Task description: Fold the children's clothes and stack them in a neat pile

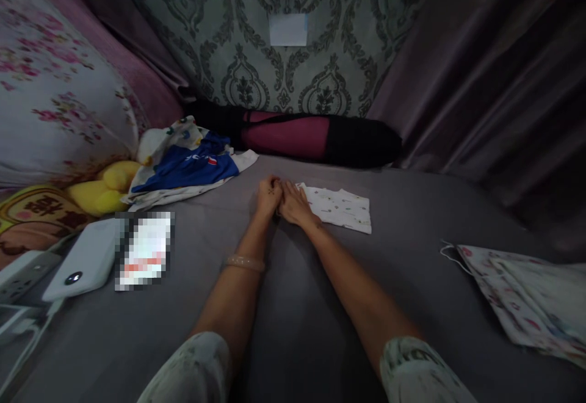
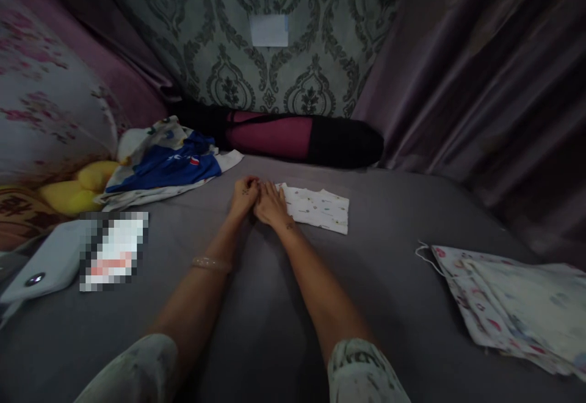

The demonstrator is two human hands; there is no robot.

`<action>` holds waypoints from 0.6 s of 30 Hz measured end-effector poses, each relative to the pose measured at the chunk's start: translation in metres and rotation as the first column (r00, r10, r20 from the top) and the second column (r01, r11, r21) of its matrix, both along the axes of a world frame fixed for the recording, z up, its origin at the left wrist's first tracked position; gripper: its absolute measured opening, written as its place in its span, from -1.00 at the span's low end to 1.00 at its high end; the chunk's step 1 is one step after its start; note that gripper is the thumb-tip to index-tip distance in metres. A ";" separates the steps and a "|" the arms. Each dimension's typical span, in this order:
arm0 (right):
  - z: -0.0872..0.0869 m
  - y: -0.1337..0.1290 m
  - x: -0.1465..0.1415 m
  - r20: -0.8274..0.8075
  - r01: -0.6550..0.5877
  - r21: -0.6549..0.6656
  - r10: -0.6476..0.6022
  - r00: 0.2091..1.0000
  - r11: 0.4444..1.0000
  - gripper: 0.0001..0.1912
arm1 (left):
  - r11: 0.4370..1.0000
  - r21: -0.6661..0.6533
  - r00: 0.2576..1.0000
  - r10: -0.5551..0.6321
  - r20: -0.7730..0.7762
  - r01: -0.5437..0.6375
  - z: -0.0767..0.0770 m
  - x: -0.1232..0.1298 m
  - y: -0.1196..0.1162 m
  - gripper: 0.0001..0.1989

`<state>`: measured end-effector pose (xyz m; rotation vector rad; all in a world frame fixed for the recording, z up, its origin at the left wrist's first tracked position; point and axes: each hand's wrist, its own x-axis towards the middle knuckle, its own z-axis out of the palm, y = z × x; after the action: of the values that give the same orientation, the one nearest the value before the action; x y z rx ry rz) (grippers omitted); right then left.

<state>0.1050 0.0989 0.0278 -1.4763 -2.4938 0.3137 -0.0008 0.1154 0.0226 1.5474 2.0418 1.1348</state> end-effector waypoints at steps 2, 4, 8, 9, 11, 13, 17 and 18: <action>0.005 -0.001 0.015 0.016 0.037 0.040 -0.038 0.999 0.999 -0.41 | 0.996 0.013 0.994 -0.086 -0.069 0.087 0.001 0.011 -0.003 -0.64; 0.007 -0.002 0.031 0.044 0.072 0.067 -0.075 0.996 0.995 -0.41 | 0.979 0.004 0.968 -0.199 -0.154 0.202 0.000 0.022 -0.005 -0.61; -0.003 -0.004 0.051 0.073 0.090 0.111 -0.099 0.992 0.990 -0.44 | 0.945 -0.067 0.890 -0.325 -0.319 0.321 -0.007 0.036 -0.010 -0.57; -0.007 -0.004 0.053 0.077 0.091 0.117 -0.101 0.992 0.989 -0.44 | 0.940 -0.084 0.875 -0.338 -0.346 0.330 -0.009 0.037 -0.011 -0.56; -0.014 -0.004 0.055 0.083 0.092 0.132 -0.104 0.991 0.987 -0.45 | 0.930 -0.123 0.849 -0.367 -0.381 0.347 -0.013 0.037 -0.012 -0.55; -0.020 -0.005 0.054 0.084 0.098 0.152 -0.111 0.990 0.984 -0.46 | 0.920 -0.157 0.828 -0.392 -0.400 0.360 -0.016 0.036 -0.013 -0.56; -0.024 -0.005 0.053 0.072 0.104 0.172 -0.117 0.990 0.980 -0.46 | 0.917 -0.168 0.817 -0.398 -0.417 0.361 -0.018 0.035 -0.014 -0.57; -0.024 -0.005 0.053 0.070 0.103 0.170 -0.116 0.991 0.980 -0.46 | 0.918 -0.168 0.816 -0.397 -0.420 0.360 -0.017 0.035 -0.013 -0.57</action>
<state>0.1576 0.0939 0.0039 -1.5782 -2.4194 0.0271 0.0343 0.1020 0.0052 2.2067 1.8662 0.5712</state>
